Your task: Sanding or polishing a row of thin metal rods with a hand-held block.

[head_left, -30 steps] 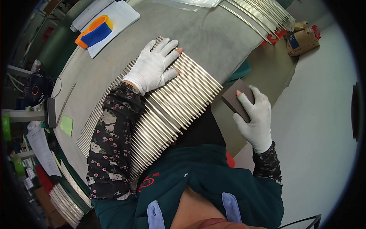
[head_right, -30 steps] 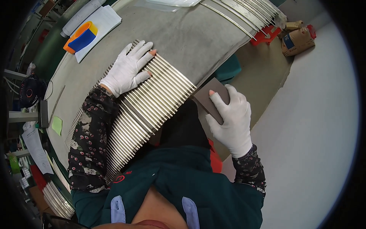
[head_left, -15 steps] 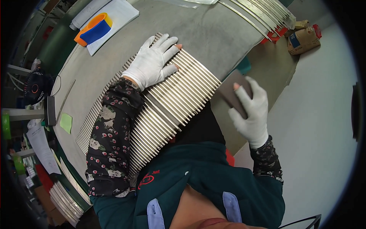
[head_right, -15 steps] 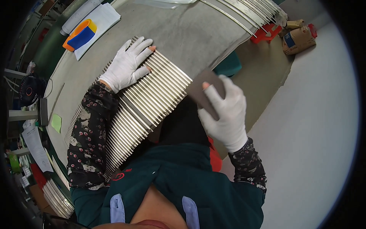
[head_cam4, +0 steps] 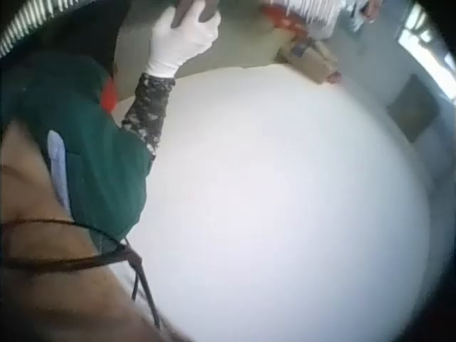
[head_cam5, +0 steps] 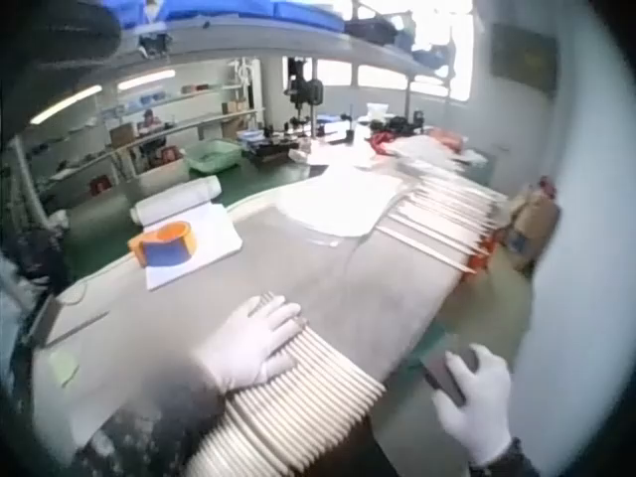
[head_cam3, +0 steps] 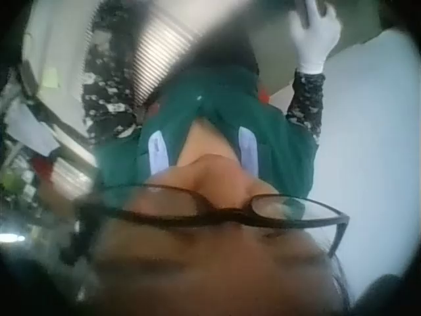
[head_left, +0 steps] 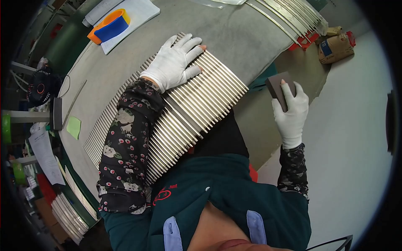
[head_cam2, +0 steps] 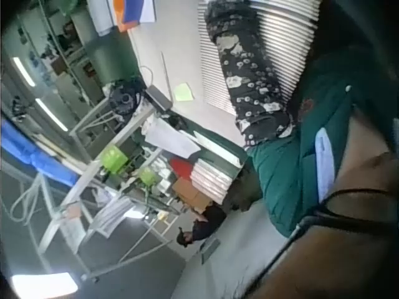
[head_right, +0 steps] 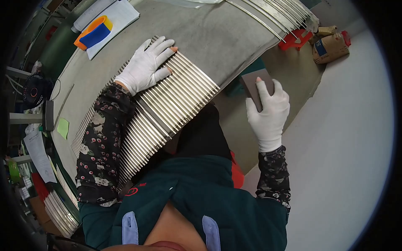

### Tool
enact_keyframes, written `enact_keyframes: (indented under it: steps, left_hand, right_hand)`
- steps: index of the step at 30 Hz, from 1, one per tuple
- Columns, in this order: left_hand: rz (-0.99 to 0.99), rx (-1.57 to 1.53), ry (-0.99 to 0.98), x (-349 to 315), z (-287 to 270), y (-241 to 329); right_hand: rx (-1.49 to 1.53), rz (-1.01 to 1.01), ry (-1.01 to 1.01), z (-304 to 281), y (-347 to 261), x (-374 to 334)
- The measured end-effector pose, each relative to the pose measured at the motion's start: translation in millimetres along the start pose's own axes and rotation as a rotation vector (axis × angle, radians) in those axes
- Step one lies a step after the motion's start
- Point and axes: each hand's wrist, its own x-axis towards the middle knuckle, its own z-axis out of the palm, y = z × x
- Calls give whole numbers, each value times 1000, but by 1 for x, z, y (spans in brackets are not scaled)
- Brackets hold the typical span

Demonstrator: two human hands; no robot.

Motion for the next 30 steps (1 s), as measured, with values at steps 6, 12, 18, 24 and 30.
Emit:
enact_keyframes:
  steps: [6,12,18,24,30]
  left_hand:
    - [-15,13,-20,-1,-2,3]
    - [-107,-120,136,20,0,35]
    - [-230,53,-7,27,8,43]
    - [-211,52,-25,32,3,45]
    - [-220,52,-19,33,7,43]
  right_hand:
    - [146,-72,-63,-12,-24,-12]
    - [170,-77,-88,-13,-35,-8]
    - [157,-155,-122,-6,-45,0]
    - [35,-292,-102,9,-62,24]
    - [44,-317,-177,-9,-25,-2]
